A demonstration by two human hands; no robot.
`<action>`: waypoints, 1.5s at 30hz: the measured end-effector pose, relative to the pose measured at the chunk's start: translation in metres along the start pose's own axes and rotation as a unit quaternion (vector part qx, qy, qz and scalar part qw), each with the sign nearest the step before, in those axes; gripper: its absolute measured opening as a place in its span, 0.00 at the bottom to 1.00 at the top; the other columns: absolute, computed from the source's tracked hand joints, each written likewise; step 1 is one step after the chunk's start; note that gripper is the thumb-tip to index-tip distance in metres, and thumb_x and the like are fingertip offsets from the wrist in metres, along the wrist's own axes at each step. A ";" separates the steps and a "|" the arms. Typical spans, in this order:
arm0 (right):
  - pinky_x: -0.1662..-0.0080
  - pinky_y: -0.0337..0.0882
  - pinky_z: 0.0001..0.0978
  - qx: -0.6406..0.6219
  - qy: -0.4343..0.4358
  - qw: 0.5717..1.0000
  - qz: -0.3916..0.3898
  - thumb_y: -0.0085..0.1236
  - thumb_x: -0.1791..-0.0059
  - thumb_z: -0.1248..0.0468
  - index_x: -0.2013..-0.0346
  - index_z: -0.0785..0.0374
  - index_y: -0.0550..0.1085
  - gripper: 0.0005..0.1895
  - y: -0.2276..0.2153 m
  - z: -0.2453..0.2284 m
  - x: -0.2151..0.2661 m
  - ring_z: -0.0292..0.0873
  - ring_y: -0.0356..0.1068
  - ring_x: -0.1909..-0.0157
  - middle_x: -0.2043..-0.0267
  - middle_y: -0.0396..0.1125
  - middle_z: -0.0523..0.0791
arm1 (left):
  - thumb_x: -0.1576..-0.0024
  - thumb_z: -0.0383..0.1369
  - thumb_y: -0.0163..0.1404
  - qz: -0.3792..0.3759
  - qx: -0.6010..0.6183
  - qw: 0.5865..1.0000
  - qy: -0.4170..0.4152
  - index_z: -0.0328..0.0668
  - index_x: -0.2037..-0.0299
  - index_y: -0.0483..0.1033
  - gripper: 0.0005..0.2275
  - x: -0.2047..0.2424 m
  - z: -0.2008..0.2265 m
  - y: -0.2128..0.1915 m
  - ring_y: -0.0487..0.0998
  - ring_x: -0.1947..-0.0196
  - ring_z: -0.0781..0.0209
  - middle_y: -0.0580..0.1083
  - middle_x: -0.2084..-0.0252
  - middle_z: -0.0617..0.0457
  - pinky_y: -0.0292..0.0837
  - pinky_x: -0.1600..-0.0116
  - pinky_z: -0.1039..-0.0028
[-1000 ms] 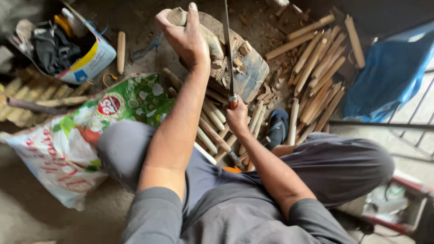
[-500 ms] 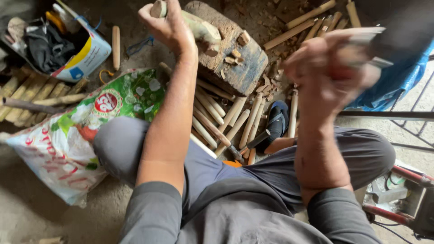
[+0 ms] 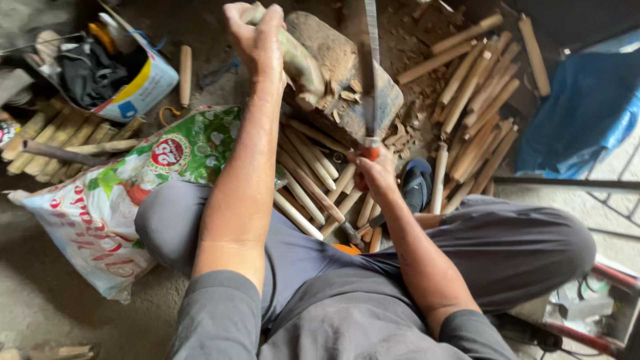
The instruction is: The person sits on the floor and uses a knife to carve a small wooden piece held against a wooden block. The person repeatedly rotates the wood and removes shavings with the knife throughout the clip.
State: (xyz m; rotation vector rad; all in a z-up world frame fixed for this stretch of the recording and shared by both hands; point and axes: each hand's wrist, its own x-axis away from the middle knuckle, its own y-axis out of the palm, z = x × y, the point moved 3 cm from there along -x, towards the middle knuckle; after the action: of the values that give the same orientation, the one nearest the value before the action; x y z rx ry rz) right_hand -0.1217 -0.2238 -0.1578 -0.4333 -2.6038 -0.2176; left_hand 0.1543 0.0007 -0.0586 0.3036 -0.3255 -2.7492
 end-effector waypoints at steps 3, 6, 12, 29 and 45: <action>0.62 0.65 0.27 0.085 -0.252 0.946 0.184 0.64 0.48 0.70 0.59 0.60 0.70 0.10 -0.010 -0.003 0.005 0.34 0.61 0.66 0.67 0.65 0.38 | 0.52 0.27 0.64 -0.139 -0.117 0.979 -0.095 0.25 0.55 0.72 0.18 -0.002 -0.020 -0.006 0.80 0.70 0.55 0.77 0.66 0.43 0.76 0.64 0.67; 0.58 0.65 0.25 0.026 -0.294 0.914 0.278 0.66 0.47 0.67 0.57 0.61 0.70 0.11 -0.001 0.020 -0.011 0.33 0.59 0.64 0.66 0.63 0.37 | 0.51 0.31 0.64 -0.268 -0.411 0.871 -0.027 0.31 0.60 0.78 0.13 -0.011 -0.028 -0.015 0.82 0.65 0.58 0.80 0.64 0.45 0.76 0.59 0.69; 0.55 0.66 0.26 0.020 -0.297 0.877 0.376 0.64 0.46 0.64 0.57 0.61 0.69 0.10 -0.003 0.039 -0.040 0.35 0.62 0.62 0.63 0.63 0.39 | 0.63 0.31 0.65 -0.395 -0.421 0.816 -0.016 0.40 0.45 0.72 0.31 -0.027 -0.047 -0.002 0.83 0.58 0.49 0.79 0.57 0.41 0.78 0.53 0.62; 0.59 0.69 0.29 0.114 -0.292 0.903 0.294 0.64 0.43 0.64 0.64 0.59 0.71 0.09 -0.068 -0.046 -0.137 0.34 0.65 0.65 0.67 0.66 0.38 | 0.49 0.33 0.64 -0.255 -0.504 0.817 -0.116 0.37 0.37 0.62 0.31 0.055 -0.002 -0.023 0.84 0.57 0.50 0.81 0.55 0.45 0.79 0.50 0.62; 0.69 0.61 0.24 0.070 -0.211 0.963 0.152 0.64 0.48 0.66 0.65 0.60 0.67 0.11 0.027 -0.065 0.034 0.31 0.60 0.71 0.72 0.62 0.36 | 0.50 0.23 0.56 -0.066 0.107 0.990 -0.068 0.35 0.64 0.69 0.09 -0.001 0.077 0.021 0.79 0.76 0.57 0.72 0.72 0.49 0.75 0.67 0.68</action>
State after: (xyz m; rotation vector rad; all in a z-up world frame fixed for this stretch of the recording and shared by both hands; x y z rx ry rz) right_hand -0.1116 -0.2044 -0.0825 -0.9023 -2.8837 0.1845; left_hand 0.1428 -0.0040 0.0203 0.1995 -0.6626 -2.8747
